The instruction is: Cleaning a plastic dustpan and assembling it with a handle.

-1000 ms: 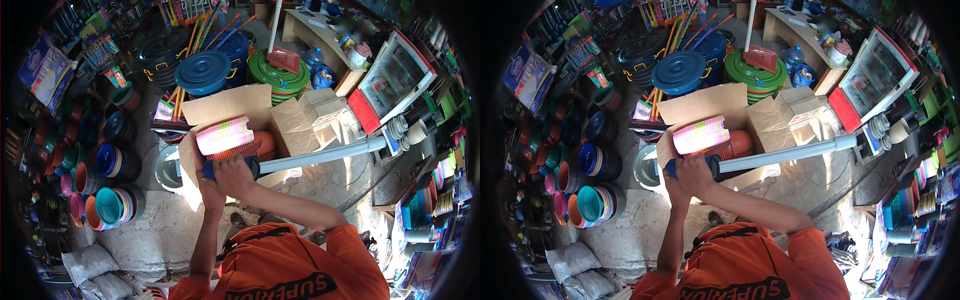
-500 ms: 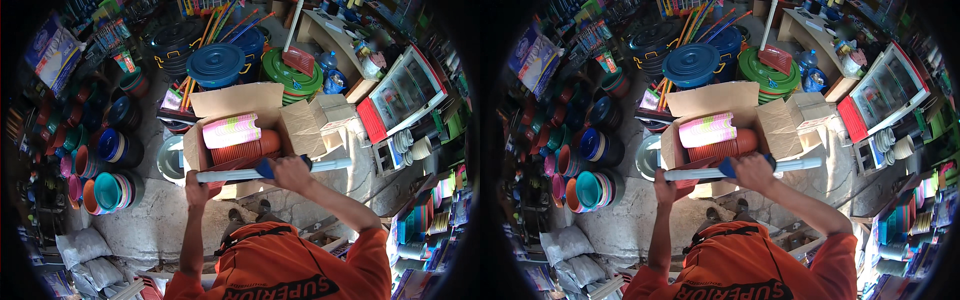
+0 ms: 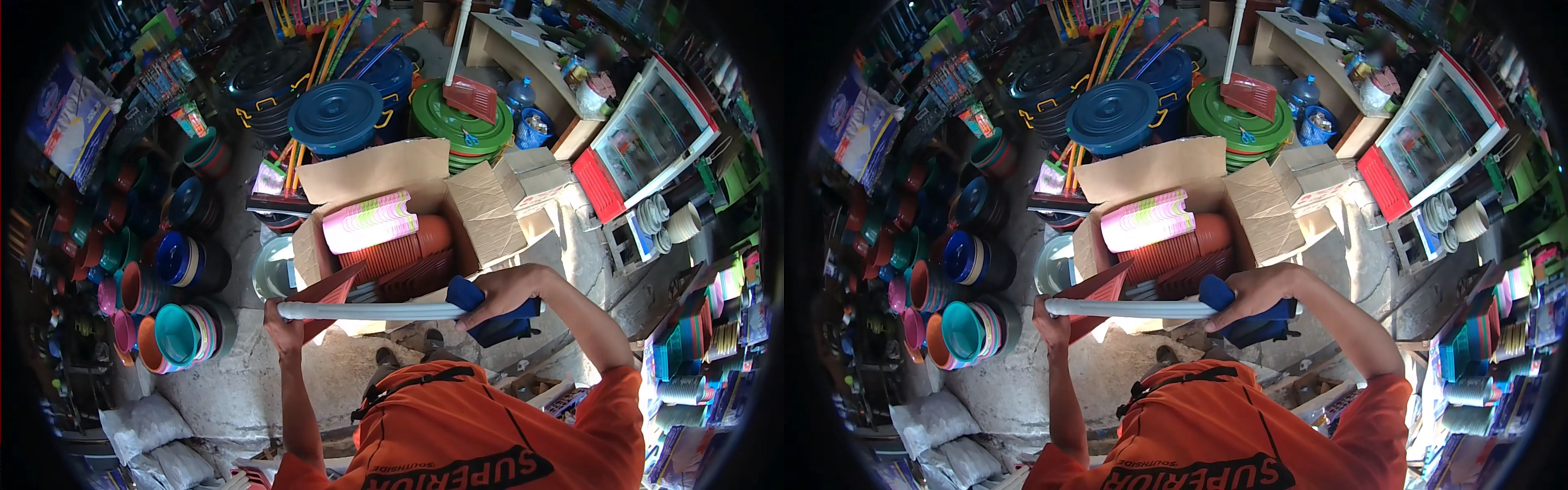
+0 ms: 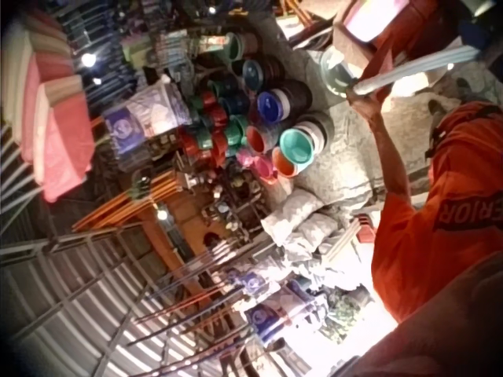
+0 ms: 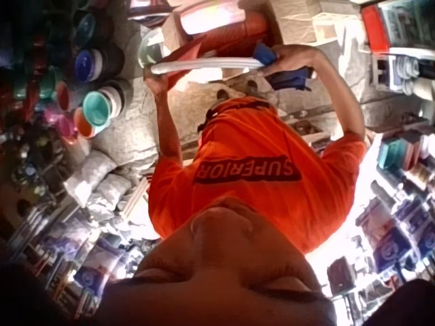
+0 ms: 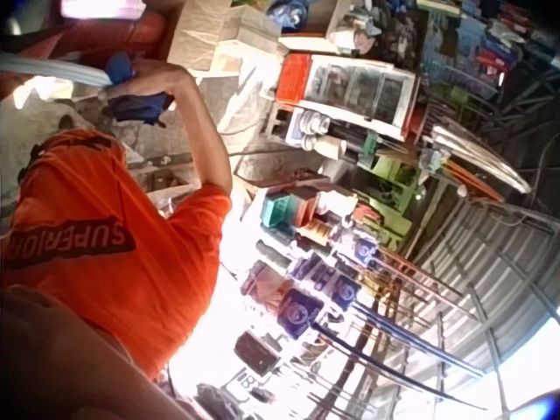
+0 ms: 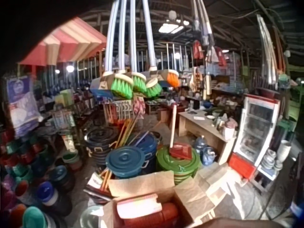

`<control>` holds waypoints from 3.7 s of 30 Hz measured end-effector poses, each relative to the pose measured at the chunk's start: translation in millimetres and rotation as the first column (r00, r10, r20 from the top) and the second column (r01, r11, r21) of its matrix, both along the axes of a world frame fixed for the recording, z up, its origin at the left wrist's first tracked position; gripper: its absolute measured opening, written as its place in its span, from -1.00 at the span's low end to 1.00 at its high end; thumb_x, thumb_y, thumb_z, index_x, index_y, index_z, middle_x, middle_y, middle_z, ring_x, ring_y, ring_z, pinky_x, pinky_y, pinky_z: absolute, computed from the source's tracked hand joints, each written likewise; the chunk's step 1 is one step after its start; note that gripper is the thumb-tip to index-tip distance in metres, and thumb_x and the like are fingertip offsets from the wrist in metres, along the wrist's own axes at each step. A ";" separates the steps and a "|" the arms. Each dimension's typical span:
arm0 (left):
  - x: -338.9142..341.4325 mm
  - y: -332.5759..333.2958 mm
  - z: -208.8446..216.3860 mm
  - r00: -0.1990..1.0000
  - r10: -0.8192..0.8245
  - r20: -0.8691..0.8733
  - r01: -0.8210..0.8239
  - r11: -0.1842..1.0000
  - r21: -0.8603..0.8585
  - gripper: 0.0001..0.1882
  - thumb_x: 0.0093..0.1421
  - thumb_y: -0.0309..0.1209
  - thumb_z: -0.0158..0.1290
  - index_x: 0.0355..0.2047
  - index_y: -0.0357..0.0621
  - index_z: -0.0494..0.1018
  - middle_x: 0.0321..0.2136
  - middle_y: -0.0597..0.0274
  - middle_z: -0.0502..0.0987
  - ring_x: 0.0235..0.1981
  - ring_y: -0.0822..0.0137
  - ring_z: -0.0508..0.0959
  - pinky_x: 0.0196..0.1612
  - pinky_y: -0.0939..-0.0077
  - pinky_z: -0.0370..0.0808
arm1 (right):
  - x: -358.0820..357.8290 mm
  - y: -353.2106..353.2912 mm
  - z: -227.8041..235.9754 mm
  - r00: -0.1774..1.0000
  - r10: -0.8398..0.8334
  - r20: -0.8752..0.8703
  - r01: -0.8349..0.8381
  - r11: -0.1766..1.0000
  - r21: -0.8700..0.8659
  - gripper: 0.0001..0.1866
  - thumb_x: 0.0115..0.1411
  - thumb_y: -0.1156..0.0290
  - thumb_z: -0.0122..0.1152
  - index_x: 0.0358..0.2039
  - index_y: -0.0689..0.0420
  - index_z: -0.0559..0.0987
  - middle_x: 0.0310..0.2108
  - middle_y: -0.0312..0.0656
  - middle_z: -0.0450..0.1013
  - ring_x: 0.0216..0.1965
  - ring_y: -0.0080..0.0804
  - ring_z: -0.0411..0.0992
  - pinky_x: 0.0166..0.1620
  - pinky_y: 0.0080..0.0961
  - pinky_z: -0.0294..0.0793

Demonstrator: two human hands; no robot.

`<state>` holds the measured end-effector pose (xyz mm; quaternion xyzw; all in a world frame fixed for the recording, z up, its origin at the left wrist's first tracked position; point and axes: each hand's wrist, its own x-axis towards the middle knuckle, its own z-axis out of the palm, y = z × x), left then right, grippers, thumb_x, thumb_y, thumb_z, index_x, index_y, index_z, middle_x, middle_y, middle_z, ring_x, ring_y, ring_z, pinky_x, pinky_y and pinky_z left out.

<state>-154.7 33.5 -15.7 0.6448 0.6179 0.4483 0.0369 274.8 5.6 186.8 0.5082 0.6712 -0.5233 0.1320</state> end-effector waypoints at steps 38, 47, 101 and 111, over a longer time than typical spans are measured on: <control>81.5 10.2 -36.7 0.797 0.146 0.586 0.133 0.904 -0.406 -0.64 0.21 -0.60 0.01 0.04 -0.29 0.44 -0.19 0.07 0.56 -0.16 0.25 0.58 -0.12 0.50 0.52 | -20.6 -3.3 -14.6 0.250 -0.473 -0.845 0.941 -0.087 0.327 -0.46 0.39 -0.16 -0.11 -0.33 0.13 0.44 -0.47 -0.35 0.32 -0.41 -0.59 0.29 -0.35 -0.55 0.31; 80.7 27.7 -9.6 0.127 0.249 0.960 0.469 0.838 -0.280 -0.59 0.32 -0.35 -0.13 0.16 -0.06 0.16 0.03 0.11 0.37 -0.05 0.22 0.51 -0.18 0.34 0.59 | -57.3 -67.7 -69.9 0.953 -0.215 -0.214 0.300 0.772 0.560 -0.53 0.27 0.01 0.16 -0.11 0.20 0.49 -0.51 0.05 0.55 -0.47 0.14 0.54 -0.37 -0.12 0.53; 165.9 -72.5 -39.9 0.781 0.199 0.592 0.049 0.925 -0.376 -0.28 0.22 -0.15 0.20 0.26 -0.33 0.26 -0.40 -0.01 0.61 -0.46 0.37 0.59 -0.37 0.47 0.52 | -63.5 -37.6 -97.4 0.988 0.116 0.103 -0.144 0.931 0.335 -0.29 0.33 -0.28 -0.19 0.06 0.13 0.47 -0.46 0.14 0.55 -0.36 0.15 0.57 -0.21 -0.04 0.57; 118.6 -105.1 -72.3 0.727 0.410 0.551 -0.156 0.880 -0.449 -0.24 0.17 -0.04 0.23 0.19 -0.37 0.34 -0.29 -0.10 0.61 -0.32 0.27 0.60 -0.23 0.35 0.53 | -73.3 -11.7 -110.2 0.980 0.058 -0.190 -0.007 0.966 0.259 -0.47 0.23 -0.06 0.18 -0.09 0.20 0.54 -0.36 0.13 0.58 -0.27 0.09 0.58 -0.14 -0.14 0.54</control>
